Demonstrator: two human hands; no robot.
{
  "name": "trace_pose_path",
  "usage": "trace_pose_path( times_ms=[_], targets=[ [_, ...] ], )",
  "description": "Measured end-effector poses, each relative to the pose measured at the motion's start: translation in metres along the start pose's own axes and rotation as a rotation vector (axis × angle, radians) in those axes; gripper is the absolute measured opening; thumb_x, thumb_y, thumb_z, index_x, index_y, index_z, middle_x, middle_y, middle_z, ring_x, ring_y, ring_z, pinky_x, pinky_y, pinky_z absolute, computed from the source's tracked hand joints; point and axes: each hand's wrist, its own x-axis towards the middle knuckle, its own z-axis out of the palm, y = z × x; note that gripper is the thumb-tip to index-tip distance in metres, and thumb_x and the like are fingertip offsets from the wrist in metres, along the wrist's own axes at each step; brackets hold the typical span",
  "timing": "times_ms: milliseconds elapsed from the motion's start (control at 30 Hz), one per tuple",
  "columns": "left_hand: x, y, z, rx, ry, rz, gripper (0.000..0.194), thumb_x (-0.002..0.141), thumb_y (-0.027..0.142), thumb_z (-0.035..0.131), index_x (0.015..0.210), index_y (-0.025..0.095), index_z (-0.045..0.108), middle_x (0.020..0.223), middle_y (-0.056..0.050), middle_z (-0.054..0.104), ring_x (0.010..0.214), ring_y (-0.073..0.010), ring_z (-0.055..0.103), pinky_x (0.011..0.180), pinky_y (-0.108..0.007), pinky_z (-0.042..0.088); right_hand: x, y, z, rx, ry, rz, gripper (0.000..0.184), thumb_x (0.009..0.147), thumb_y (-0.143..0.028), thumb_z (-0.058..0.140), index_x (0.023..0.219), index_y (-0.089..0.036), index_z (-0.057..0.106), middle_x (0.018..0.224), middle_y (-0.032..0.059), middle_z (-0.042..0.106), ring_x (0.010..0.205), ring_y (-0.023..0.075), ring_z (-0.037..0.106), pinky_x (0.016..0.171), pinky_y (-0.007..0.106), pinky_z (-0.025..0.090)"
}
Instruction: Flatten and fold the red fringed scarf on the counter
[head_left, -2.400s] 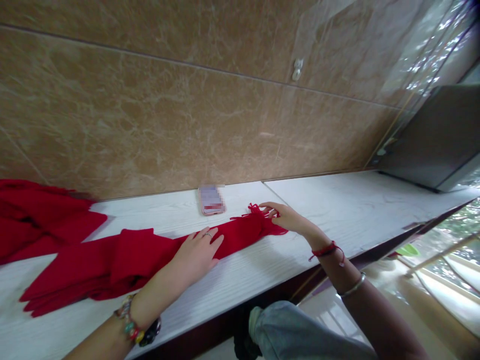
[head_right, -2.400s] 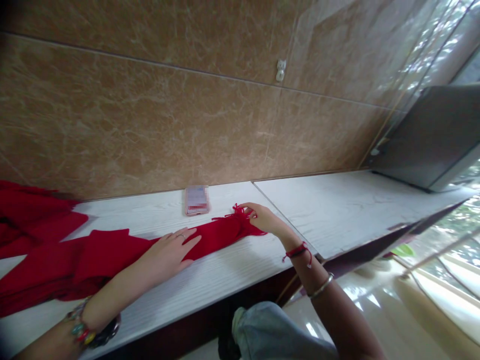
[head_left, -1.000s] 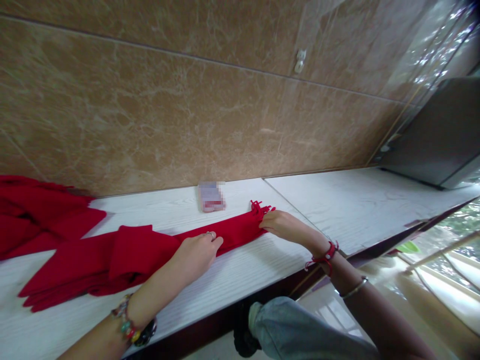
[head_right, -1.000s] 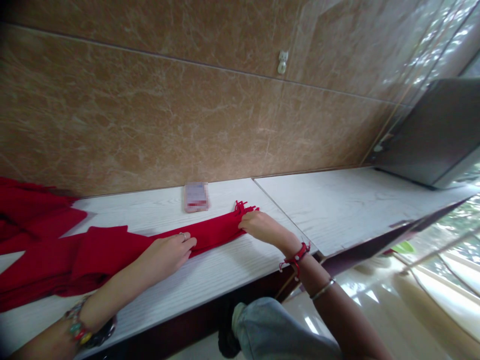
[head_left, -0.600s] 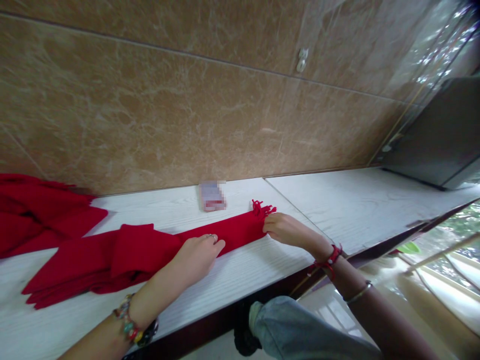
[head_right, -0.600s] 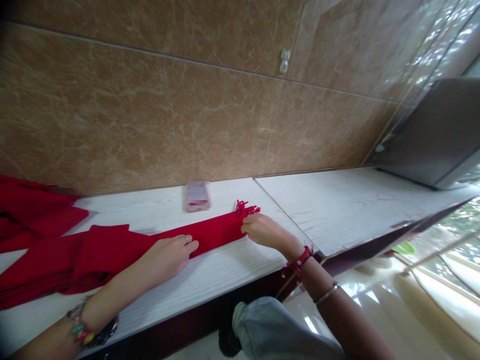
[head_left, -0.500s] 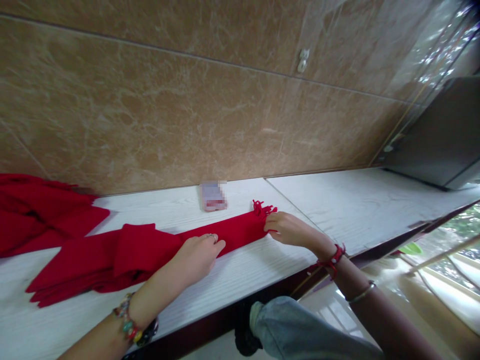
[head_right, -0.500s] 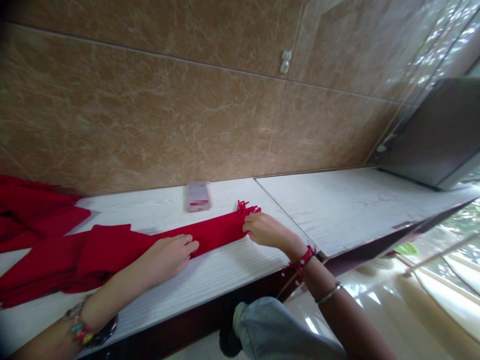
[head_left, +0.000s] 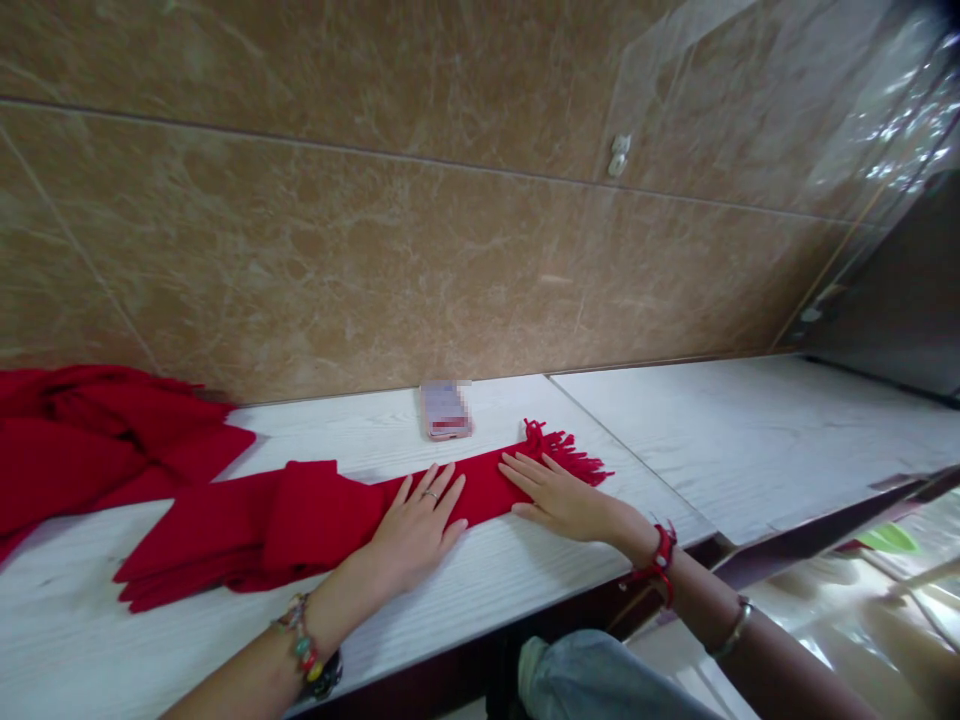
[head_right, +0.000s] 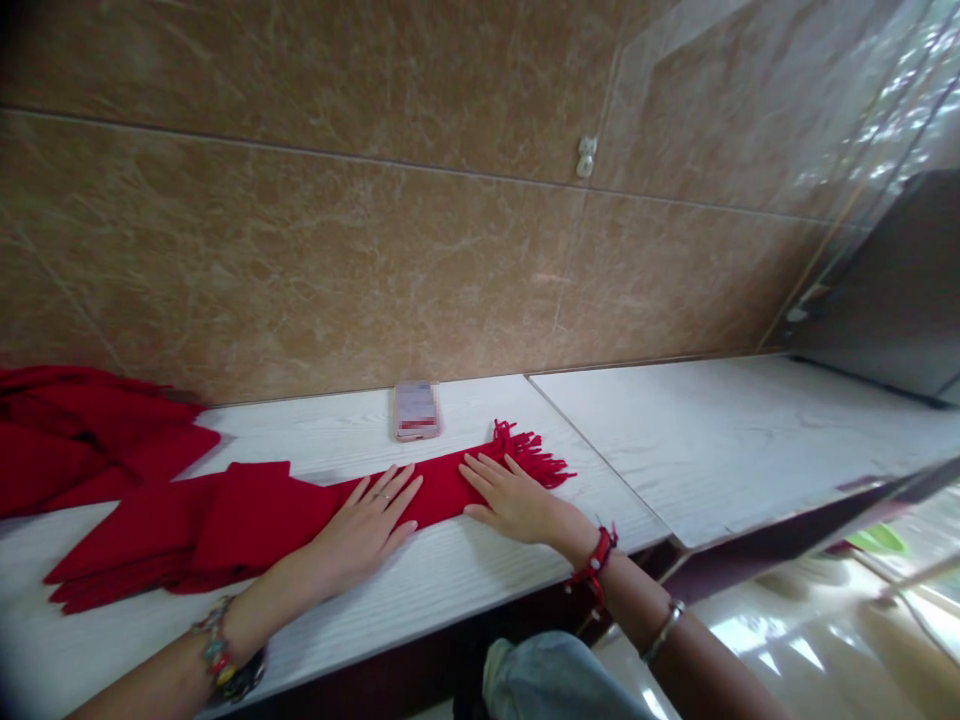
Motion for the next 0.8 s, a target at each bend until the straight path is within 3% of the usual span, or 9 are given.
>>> trace_pose_path(
  times_ms=[233, 400, 500, 633, 800],
  targets=[
    [0.002, -0.004, -0.013, -0.039, -0.086, -0.015, 0.047, 0.091, 0.036, 0.025, 0.134, 0.017, 0.030, 0.141, -0.012, 0.025, 0.129, -0.0262, 0.022, 0.100, -0.048, 0.022, 0.025, -0.008, -0.006, -0.028, 0.141, 0.041, 0.044, 0.087, -0.032, 0.039, 0.126, -0.011, 0.041, 0.132, 0.0165, 0.040, 0.123, 0.0270, 0.032, 0.098, 0.050, 0.027],
    [0.008, -0.020, -0.027, 0.020, -0.010, -0.139, 0.041, 0.087, 0.029, 0.037, 0.127, 0.018, 0.041, 0.121, -0.015, 0.050, 0.110, -0.0245, 0.047, 0.090, -0.040, 0.036, 0.049, 0.021, -0.012, 0.059, 0.059, 0.040, 0.027, 0.084, -0.016, 0.043, 0.106, -0.012, 0.058, 0.103, 0.0117, 0.062, 0.098, 0.0188, 0.054, 0.090, 0.037, 0.036],
    [0.010, -0.027, -0.029, -0.011, -0.010, -0.160, 0.037, 0.084, 0.025, 0.041, 0.119, 0.017, 0.049, 0.107, -0.012, 0.056, 0.096, -0.0214, 0.055, 0.083, -0.033, 0.041, 0.049, 0.038, -0.013, 0.085, 0.062, 0.040, 0.021, 0.083, -0.017, 0.046, 0.096, -0.013, 0.061, 0.093, 0.0103, 0.061, 0.090, 0.0174, 0.054, 0.083, 0.031, 0.040],
    [0.014, -0.036, -0.026, -0.087, -0.024, -0.176, 0.031, 0.086, 0.027, 0.038, 0.108, 0.014, 0.055, 0.102, -0.011, 0.059, 0.095, -0.0197, 0.056, 0.081, -0.029, 0.041, 0.045, 0.047, -0.011, 0.133, 0.052, 0.082, 0.016, 0.082, -0.020, 0.050, 0.091, -0.013, 0.061, 0.092, 0.0091, 0.057, 0.085, 0.0155, 0.053, 0.079, 0.028, 0.041],
    [0.015, -0.048, -0.031, -0.077, -0.121, -0.235, 0.033, 0.087, 0.033, 0.034, 0.104, 0.014, 0.054, 0.102, -0.012, 0.062, 0.094, -0.0225, 0.058, 0.079, -0.034, 0.042, 0.041, 0.057, -0.014, 0.142, 0.010, 0.115, 0.013, 0.081, -0.022, 0.053, 0.087, -0.013, 0.060, 0.090, 0.0085, 0.058, 0.084, 0.0152, 0.052, 0.079, 0.027, 0.040]
  ],
)
